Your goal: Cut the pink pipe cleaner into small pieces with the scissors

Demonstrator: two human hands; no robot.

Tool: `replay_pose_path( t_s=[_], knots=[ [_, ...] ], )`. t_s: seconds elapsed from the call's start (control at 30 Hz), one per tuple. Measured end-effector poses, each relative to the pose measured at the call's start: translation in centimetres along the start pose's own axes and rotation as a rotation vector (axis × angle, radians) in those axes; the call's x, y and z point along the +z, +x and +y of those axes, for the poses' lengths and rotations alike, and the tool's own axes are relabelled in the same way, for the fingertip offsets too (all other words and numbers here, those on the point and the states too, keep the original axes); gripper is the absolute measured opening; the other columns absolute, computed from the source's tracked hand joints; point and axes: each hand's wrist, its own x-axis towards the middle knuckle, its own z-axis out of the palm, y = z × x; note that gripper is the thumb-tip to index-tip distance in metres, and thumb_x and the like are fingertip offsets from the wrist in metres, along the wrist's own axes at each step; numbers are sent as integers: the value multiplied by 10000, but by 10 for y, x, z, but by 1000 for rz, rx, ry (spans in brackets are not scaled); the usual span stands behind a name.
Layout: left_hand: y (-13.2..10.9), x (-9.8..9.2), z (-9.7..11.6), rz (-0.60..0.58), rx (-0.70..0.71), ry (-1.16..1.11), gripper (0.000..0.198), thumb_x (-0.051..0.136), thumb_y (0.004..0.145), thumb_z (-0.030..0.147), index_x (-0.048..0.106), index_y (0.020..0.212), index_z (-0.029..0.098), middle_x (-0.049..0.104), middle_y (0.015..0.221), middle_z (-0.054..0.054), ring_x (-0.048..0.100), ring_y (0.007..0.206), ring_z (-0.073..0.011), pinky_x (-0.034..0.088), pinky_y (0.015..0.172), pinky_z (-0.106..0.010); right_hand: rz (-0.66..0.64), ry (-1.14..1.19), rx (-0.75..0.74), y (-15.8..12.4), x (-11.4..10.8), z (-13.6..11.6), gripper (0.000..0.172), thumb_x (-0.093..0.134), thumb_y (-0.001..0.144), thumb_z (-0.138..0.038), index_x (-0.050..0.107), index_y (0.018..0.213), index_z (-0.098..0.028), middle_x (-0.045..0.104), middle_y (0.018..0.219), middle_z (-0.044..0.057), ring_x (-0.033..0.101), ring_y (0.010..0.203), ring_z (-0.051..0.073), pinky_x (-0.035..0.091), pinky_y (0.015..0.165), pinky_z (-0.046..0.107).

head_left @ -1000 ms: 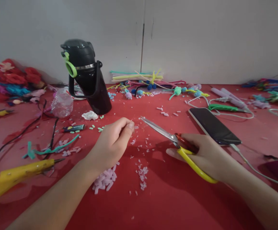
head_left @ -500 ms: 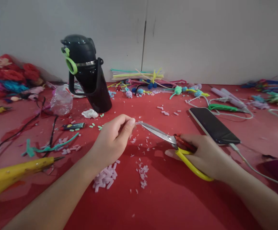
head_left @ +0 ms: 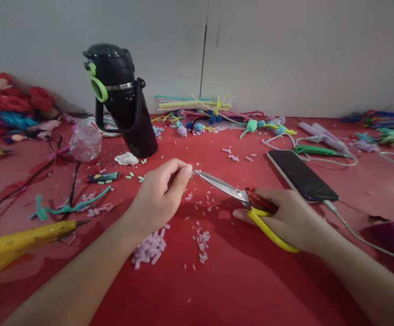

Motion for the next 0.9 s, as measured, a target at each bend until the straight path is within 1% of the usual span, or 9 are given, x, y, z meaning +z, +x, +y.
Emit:
replay_pose_path(
  t_s=[0.13,0.23,0.33,0.43,0.57,0.67,0.8,0.9],
  knots=[
    [0,-1,-1,19,6,-1,260,472,1001,306,495,770,188,412,610,54,375,520,-72,324,493,-234,4,12,-9,-2,2,3,570,699,717,-668,354,628,-224,247,630,-60,233,593,108,219,500,259],
    [0,-1,-1,12,4,3,270,475,1001,311,489,760,188,408,607,53,371,520,-72,323,492,-234,6,-1,8,-2,3,6,586,699,709,-680,340,628,-225,228,631,-64,224,596,108,216,504,257],
    [-1,-2,-1,8,6,5,270,475,1001,308,492,761,186,407,611,52,368,522,-72,323,495,-236,3,-17,12,-2,3,7,592,697,697,-698,351,625,-223,245,625,-64,235,596,111,225,508,258],
    [-2,-2,-2,2,5,0,276,466,1006,313,493,763,186,405,613,51,362,525,-74,322,498,-238,-4,-26,8,-1,2,6,591,693,697,-703,364,621,-219,264,613,-63,241,601,114,229,513,261],
    [-1,-2,-2,-2,10,-9,264,467,1006,315,509,781,184,415,620,50,366,531,-76,331,507,-239,5,-35,13,0,2,5,615,687,679,-728,353,607,-217,251,600,-65,231,592,112,220,504,259],
    [0,-1,-1,2,17,-2,276,467,1004,302,499,758,182,418,619,46,376,534,-78,331,506,-242,13,-35,6,1,2,6,631,665,672,-760,353,595,-218,249,600,-62,237,580,111,222,493,256],
    [0,-1,-1,5,23,11,275,476,999,291,492,746,184,424,611,45,382,529,-80,330,502,-247,34,-40,41,-1,2,5,652,646,647,-803,361,574,-221,257,578,-60,248,559,111,211,473,256],
    [0,-1,-2,9,26,22,277,476,1000,297,496,746,187,433,604,43,382,521,-82,326,496,-250,51,-8,52,-3,0,0,640,640,645,-801,378,588,-221,252,591,-58,248,556,109,209,472,255]
  ],
)
